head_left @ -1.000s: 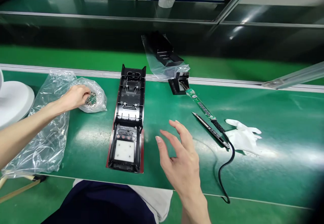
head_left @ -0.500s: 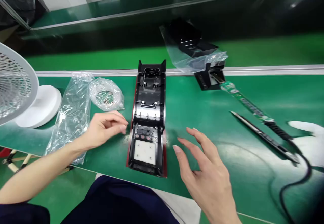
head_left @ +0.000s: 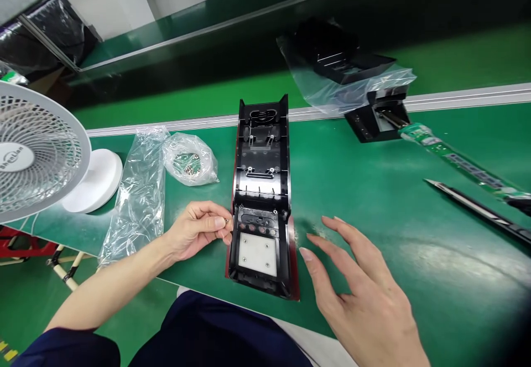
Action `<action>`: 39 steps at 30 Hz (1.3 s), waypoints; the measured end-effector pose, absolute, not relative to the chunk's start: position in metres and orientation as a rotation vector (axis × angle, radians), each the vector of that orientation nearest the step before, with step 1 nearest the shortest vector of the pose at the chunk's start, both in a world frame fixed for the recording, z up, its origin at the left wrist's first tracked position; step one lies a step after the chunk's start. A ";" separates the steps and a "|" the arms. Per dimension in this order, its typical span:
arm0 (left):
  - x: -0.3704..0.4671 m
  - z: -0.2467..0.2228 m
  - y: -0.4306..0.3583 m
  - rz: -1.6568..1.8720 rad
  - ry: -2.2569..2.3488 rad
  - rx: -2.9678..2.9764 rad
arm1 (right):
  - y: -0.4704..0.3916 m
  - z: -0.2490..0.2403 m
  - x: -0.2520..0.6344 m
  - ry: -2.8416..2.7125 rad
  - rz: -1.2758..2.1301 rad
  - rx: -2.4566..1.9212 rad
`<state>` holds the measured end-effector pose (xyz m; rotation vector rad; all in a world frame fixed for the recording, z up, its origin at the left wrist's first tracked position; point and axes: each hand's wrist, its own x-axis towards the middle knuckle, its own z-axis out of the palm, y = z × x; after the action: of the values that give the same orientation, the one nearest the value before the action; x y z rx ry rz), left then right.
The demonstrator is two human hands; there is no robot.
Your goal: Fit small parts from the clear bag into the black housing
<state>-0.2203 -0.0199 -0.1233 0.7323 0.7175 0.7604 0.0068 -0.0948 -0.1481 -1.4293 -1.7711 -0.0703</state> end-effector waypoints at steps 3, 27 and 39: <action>-0.219 -0.124 -0.021 0.758 0.718 0.756 | -0.097 -0.147 0.008 -1.781 -0.075 -1.457; -0.201 -0.152 -0.020 0.994 1.096 2.553 | -0.106 -0.151 0.001 -1.766 -0.048 -1.451; -0.170 -0.156 -0.023 0.792 1.590 2.761 | -0.109 -0.153 0.012 -1.712 -0.019 -1.425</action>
<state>-0.1702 -0.0228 -0.1558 2.7607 1.5901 0.7915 0.0117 -0.1090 -0.1534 -1.4250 -1.7122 -0.0189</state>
